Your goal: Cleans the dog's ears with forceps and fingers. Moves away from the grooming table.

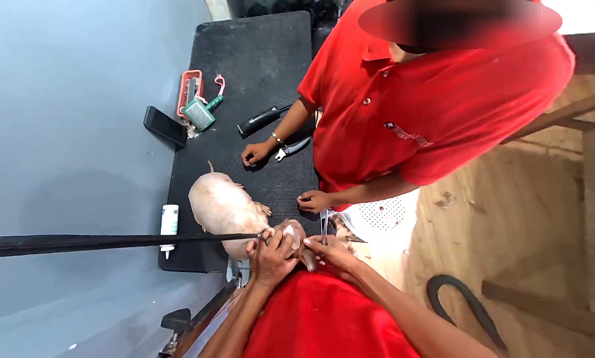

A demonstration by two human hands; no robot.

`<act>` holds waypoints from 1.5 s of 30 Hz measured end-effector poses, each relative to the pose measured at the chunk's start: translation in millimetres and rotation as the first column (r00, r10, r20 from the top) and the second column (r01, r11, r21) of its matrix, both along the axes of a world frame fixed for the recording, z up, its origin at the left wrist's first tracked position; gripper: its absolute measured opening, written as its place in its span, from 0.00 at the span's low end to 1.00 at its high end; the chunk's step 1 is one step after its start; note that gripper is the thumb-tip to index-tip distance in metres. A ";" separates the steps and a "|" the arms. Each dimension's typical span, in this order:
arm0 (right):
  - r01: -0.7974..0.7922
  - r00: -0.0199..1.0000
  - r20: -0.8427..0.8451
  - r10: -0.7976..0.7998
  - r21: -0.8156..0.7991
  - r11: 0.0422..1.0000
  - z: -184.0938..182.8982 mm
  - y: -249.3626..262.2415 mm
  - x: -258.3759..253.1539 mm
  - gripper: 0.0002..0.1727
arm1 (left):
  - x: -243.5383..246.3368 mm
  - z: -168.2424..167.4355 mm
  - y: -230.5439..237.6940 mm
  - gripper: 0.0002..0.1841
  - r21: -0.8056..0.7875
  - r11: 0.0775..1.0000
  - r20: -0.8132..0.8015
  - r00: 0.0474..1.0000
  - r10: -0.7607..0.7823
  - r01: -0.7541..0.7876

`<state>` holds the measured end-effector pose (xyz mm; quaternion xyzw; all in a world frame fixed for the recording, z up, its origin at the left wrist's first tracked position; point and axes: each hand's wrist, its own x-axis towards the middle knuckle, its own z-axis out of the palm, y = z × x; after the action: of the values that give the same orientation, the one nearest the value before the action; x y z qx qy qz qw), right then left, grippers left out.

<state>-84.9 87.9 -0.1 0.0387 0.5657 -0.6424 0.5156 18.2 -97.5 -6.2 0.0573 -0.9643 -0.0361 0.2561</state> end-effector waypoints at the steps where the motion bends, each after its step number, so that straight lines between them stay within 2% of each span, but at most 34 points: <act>1: 0.052 0.999 -0.003 -0.052 0.012 0.999 1.7 0.7 -1.3 0.14 | -5.4 0.3 2.2 0.26 -0.008 1.000 -0.014 1.000 -0.005 0.004; 4: 0.168 0.985 0.029 -0.169 0.031 0.985 -1.7 2.4 -4.8 0.16 | -14.9 -1.1 9.9 0.23 0.008 1.000 -0.019 1.000 -0.003 0.003; 9: 0.264 0.964 0.031 -0.263 -0.035 0.964 -10.6 5.0 -0.4 0.12 | -26.2 -0.9 23.2 0.17 -0.009 0.999 0.013 0.999 0.034 -0.034; 13: 0.377 0.925 0.077 -0.372 -0.085 0.922 -21.9 1.2 12.5 0.12 | -33.9 8.3 27.8 0.23 -0.079 0.992 0.092 0.990 0.103 -0.096; 16: 0.417 0.906 0.116 -0.407 -0.089 0.904 -24.2 -4.8 17.6 0.13 | -35.3 13.8 30.3 0.15 0.017 0.995 0.117 0.989 0.094 -0.097; 19: 0.434 0.899 0.122 -0.421 -0.106 0.895 -25.1 -6.9 21.6 0.16 | -33.6 20.6 31.1 0.15 0.109 0.989 0.187 0.979 0.075 -0.097; 22: 0.450 0.892 0.117 -0.437 -0.129 0.884 -28.0 -7.6 26.6 0.17 | -36.3 22.4 29.6 0.14 0.175 0.977 0.185 0.979 0.086 -0.119; 27: 0.502 0.859 -0.009 -0.511 -0.175 0.847 -28.5 -20.1 37.1 0.18 | -43.9 30.6 29.8 0.15 0.212 0.970 0.175 0.981 0.086 -0.123; 30: 0.568 0.777 -0.179 -0.603 -0.212 0.795 -25.5 -29.5 39.6 0.22 | -49.3 35.7 29.5 0.16 0.197 0.970 0.195 0.976 0.101 -0.140; 34: 0.594 0.664 -0.397 -0.634 -0.236 0.769 -21.5 -39.9 44.5 0.17 | -57.2 40.9 23.5 0.17 0.176 0.971 0.225 0.967 0.120 -0.162; 38: 0.626 0.612 -0.431 -0.663 -0.248 0.740 -22.5 -45.7 47.6 0.12 | -61.0 42.5 17.8 0.17 0.167 0.981 0.209 0.976 0.064 -0.100; 42: 0.631 0.606 -0.436 -0.666 -0.246 0.735 -20.9 -47.7 48.2 0.10 | -61.0 44.6 10.1 0.30 0.157 0.988 0.257 0.966 -0.029 -0.012; 43: 0.633 0.605 -0.437 -0.666 -0.244 0.735 -20.0 -48.1 47.9 0.09 | -62.2 45.3 8.6 0.30 0.184 0.983 0.270 0.962 -0.035 -0.016; 45: 0.635 0.618 -0.433 -0.657 -0.219 0.741 -19.2 -47.8 47.1 0.07 | -65.8 47.6 6.3 0.26 0.275 0.961 0.293 0.955 -0.042 -0.042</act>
<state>-37.8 40.1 -19.3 0.0663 0.6094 -0.7847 0.0926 -47.6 -91.2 41.3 0.0973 -0.9771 -0.1621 0.0981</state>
